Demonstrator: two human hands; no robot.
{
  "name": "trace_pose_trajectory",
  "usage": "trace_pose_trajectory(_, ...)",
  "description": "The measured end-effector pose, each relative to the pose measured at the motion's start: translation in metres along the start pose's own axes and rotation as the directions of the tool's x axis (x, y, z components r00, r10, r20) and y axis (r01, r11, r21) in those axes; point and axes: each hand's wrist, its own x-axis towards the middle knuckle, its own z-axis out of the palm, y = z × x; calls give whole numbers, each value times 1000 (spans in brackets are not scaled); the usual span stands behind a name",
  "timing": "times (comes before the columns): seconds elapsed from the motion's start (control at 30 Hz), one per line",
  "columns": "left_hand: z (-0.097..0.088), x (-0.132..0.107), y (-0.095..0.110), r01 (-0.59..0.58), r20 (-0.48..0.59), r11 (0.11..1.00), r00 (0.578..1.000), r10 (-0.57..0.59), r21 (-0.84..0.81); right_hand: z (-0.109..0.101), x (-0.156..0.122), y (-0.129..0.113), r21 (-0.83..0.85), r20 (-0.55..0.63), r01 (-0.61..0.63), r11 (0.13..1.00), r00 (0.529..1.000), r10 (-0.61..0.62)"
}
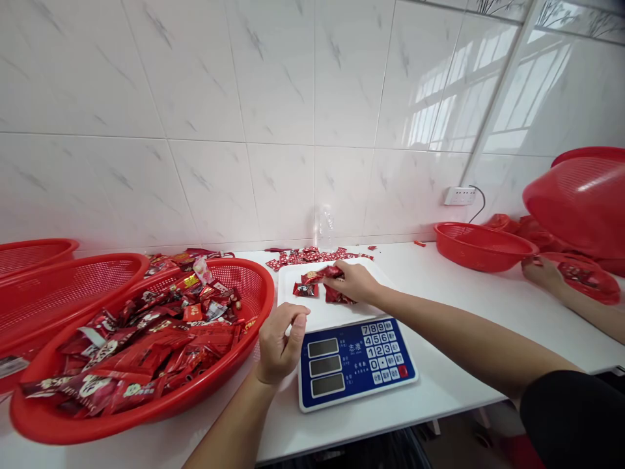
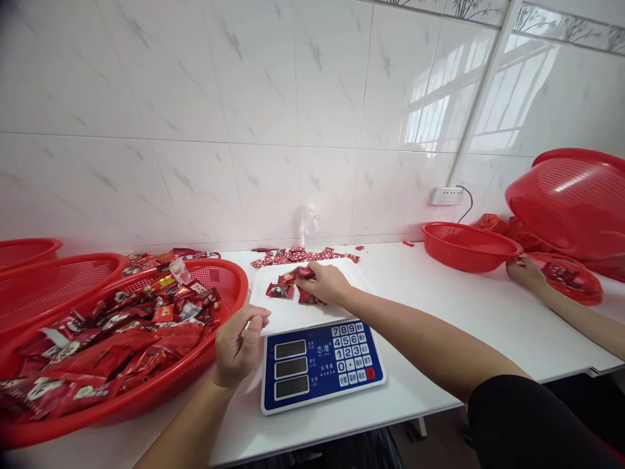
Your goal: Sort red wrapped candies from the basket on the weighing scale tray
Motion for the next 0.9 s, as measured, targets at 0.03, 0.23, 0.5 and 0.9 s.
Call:
trace_pose_trajectory(0.03, 0, 0, 0, -2, 0, 1000, 1000, 2, 1, 2, -5, -4, -35, 16, 20, 999, 1000, -20)
trace_pose_trajectory(0.23, 0, 1, 2, -8, 13, 1000, 1000, 8, 12, 6, -14, -17, -209, 62, 83, 974, 996, -71)
trace_pose_trajectory(0.5, 0, 2, 2, -8, 13, 1000, 1000, 8, 19, 7, -12, -17, -276, 76, 80, 958, 995, -62)
trace_pose_trajectory(0.9, -1, 1, 2, -4, 5, 999, 1000, 4, 33, -24, 6, -2, -261, -102, -47, 964, 995, 20)
